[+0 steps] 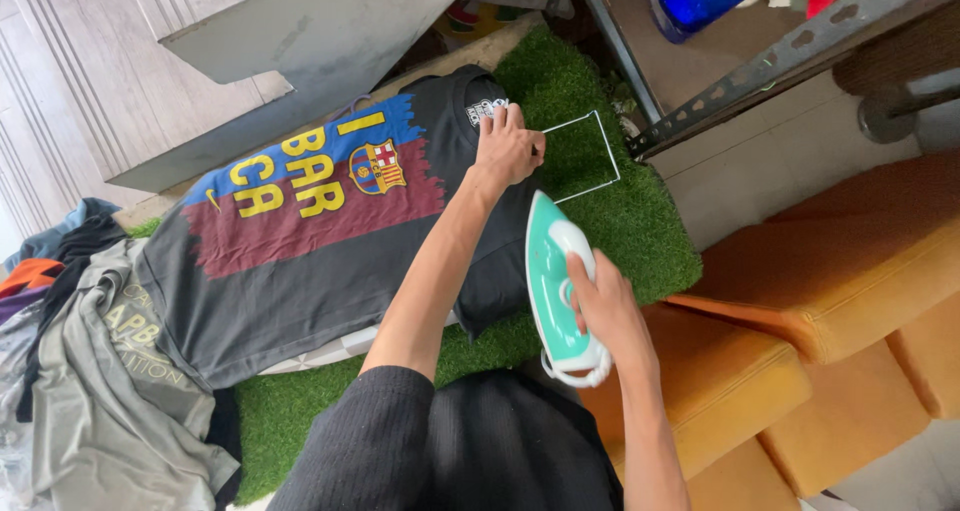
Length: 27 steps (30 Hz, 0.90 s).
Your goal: The person irons a gray t-shirt on an ironing board, then hangs it on a nearby rack. They then pick up a black t-shirt, place it on the ironing board, and iron it.
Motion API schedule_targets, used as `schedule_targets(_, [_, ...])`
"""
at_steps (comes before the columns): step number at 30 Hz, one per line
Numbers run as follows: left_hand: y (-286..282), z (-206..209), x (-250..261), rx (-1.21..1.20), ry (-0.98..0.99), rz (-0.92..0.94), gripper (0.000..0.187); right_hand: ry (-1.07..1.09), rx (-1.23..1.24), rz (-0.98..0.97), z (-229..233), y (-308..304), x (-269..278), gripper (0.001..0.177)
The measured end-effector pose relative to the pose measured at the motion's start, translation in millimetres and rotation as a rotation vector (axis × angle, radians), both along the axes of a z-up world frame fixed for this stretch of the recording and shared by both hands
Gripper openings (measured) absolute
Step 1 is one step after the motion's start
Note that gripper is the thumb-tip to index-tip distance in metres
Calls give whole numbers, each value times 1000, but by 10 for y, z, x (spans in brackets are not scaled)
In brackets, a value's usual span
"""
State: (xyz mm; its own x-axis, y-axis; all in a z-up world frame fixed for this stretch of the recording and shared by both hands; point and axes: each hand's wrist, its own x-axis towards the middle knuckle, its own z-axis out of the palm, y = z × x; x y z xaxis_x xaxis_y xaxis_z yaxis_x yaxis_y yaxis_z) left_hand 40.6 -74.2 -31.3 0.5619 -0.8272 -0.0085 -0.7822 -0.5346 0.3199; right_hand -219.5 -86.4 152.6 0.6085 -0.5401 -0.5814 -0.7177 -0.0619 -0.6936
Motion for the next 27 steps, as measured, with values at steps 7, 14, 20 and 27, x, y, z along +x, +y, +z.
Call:
schedule_targets(7, [71, -42, -28, -149, 19, 51, 14, 50, 50, -73, 49, 161, -155, 44])
schedule_targets(14, [94, -15, -16, -264, -58, 36, 33, 18, -14, -15, 41, -72, 392, 43])
schedule_targets(20, [126, 113, -13, -377, 34, 40, 29, 1, -42, -30, -21, -28, 326, 45])
schedule_targets(27, [1071, 418, -632, -563, 60, 76, 31, -4, 32, -76, -42, 279, -353, 47])
